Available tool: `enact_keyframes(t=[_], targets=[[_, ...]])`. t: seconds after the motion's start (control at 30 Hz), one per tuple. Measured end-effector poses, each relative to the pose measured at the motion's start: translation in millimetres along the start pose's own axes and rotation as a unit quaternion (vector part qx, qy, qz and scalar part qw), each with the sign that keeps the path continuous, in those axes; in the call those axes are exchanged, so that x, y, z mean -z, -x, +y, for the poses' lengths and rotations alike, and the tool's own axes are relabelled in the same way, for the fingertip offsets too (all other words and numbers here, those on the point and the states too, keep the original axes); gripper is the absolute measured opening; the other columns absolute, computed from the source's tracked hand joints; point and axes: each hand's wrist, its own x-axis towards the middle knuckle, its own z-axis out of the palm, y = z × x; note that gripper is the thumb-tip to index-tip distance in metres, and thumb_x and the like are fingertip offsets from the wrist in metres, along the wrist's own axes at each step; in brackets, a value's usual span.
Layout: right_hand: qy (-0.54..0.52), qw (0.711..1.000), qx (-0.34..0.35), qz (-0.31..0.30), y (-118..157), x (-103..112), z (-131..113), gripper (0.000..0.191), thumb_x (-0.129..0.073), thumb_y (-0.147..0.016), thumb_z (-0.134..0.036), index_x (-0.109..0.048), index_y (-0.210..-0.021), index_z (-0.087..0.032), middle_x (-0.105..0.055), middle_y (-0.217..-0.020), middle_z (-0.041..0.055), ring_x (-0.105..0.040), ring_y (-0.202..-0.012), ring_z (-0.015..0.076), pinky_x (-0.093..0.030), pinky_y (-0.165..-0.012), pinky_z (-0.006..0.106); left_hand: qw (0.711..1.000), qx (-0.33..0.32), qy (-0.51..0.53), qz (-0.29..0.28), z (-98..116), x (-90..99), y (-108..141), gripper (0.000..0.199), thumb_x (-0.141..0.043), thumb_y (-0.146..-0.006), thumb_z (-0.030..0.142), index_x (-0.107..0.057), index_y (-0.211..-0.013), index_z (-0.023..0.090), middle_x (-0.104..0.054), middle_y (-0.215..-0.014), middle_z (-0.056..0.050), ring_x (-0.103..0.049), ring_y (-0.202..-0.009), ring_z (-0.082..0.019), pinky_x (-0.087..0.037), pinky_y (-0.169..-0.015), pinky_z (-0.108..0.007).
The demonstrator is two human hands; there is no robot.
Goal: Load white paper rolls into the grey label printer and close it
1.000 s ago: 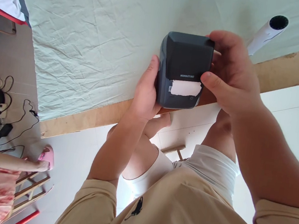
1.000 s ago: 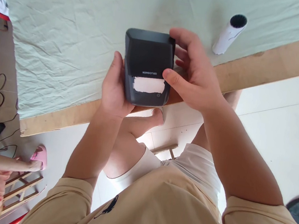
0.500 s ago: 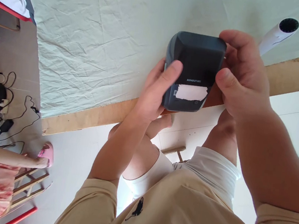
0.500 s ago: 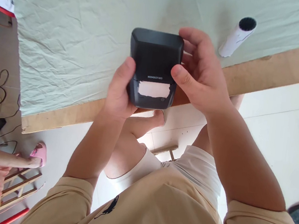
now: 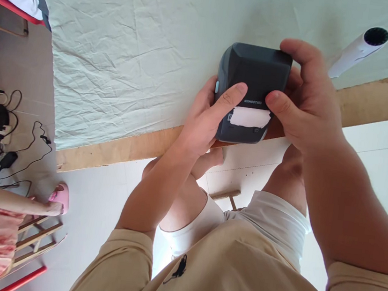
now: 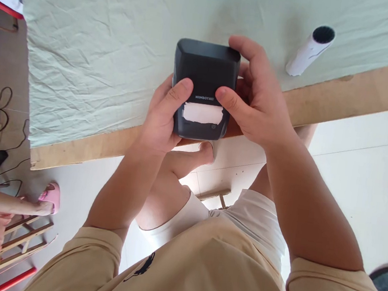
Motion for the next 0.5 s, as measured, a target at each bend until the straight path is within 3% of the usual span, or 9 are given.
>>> enact_keyframes(t=[0.07, 0.17, 0.27, 0.3, 0.37, 0.5], targets=[[0.014, 1.000, 0.009, -0.003, -0.1, -0.2, 1.0, 0.077, -0.077, -0.095, -0.076, -0.045, -0.156, -0.041, -0.074, -0.131, 0.0008, -0.077, -0.104, 0.0195, -0.068, -0.083, 0.039, 1.000, 0.003, -0.002, 0.006, 3.4, -3.3, 4.3, 0.011, -0.072, -0.105, 0.032, -0.068, -0.107, 0.022, -0.073, -0.095, -0.001, -0.072, -0.086, -0.015, -0.061, -0.075, -0.028], [0.051, 0.996, 0.040, 0.058, 1.7, -0.7, 4.1, 0.072, -0.071, -0.095, -0.082, -0.055, -0.151, -0.041, -0.070, -0.125, 0.0023, -0.073, -0.109, 0.0213, -0.066, -0.094, 0.042, 0.999, 0.044, 0.006, -0.011, 5.6, -6.7, 6.8, 0.030, -0.061, -0.110, 0.048, -0.071, -0.116, 0.020, -0.078, -0.113, -0.006, -0.077, -0.115, -0.024, -0.064, -0.102, -0.037], [0.068, 0.987, 0.064, 0.133, 5.1, -1.3, 10.3, 0.061, -0.069, -0.095, -0.083, -0.066, -0.140, -0.042, -0.060, -0.105, 0.0011, -0.064, -0.086, 0.0171, -0.063, -0.082, 0.038, 0.997, 0.039, 0.066, 0.025, -1.1, -4.6, 0.9, 0.039, -0.053, -0.113, 0.050, -0.071, -0.108, 0.015, -0.075, -0.106, -0.007, -0.077, -0.119, -0.025, -0.060, -0.118, -0.043], [0.071, 0.985, 0.072, 0.136, 6.1, -1.3, 12.9, 0.058, -0.072, -0.095, -0.081, -0.066, -0.139, -0.043, -0.057, -0.099, 0.0000, -0.059, -0.079, 0.0154, -0.060, -0.074, 0.036, 0.995, 0.008, 0.068, 0.065, -5.0, -2.8, -2.2, 0.038, -0.052, -0.113, 0.049, -0.071, -0.108, 0.016, -0.075, -0.104, -0.006, -0.077, -0.117, -0.024, -0.059, -0.118, -0.043], [0.073, 0.986, 0.095, 0.117, 6.6, -0.5, 18.5, 0.061, -0.080, -0.091, -0.076, -0.064, -0.143, -0.047, -0.055, -0.093, -0.0017, -0.055, -0.073, 0.0136, -0.054, -0.064, 0.032, 0.997, 0.008, 0.062, 0.051, -12.6, 1.0, -7.8, 0.036, -0.056, -0.112, 0.050, -0.070, -0.107, 0.017, -0.073, -0.105, -0.005, -0.077, -0.125, -0.025, -0.060, -0.117, -0.042], [0.052, 0.988, 0.121, 0.078, 3.0, 4.0, 30.8, 0.076, -0.089, -0.084, -0.074, -0.057, -0.149, -0.052, -0.059, -0.094, -0.0027, -0.058, -0.075, 0.0139, -0.052, -0.061, 0.030, 0.995, -0.011, 0.066, 0.067, -18.0, 1.4, -11.0, 0.037, -0.056, -0.111, 0.050, -0.072, -0.100, 0.019, -0.075, -0.103, -0.005, -0.074, -0.138, -0.029, -0.061, -0.116, -0.041]])
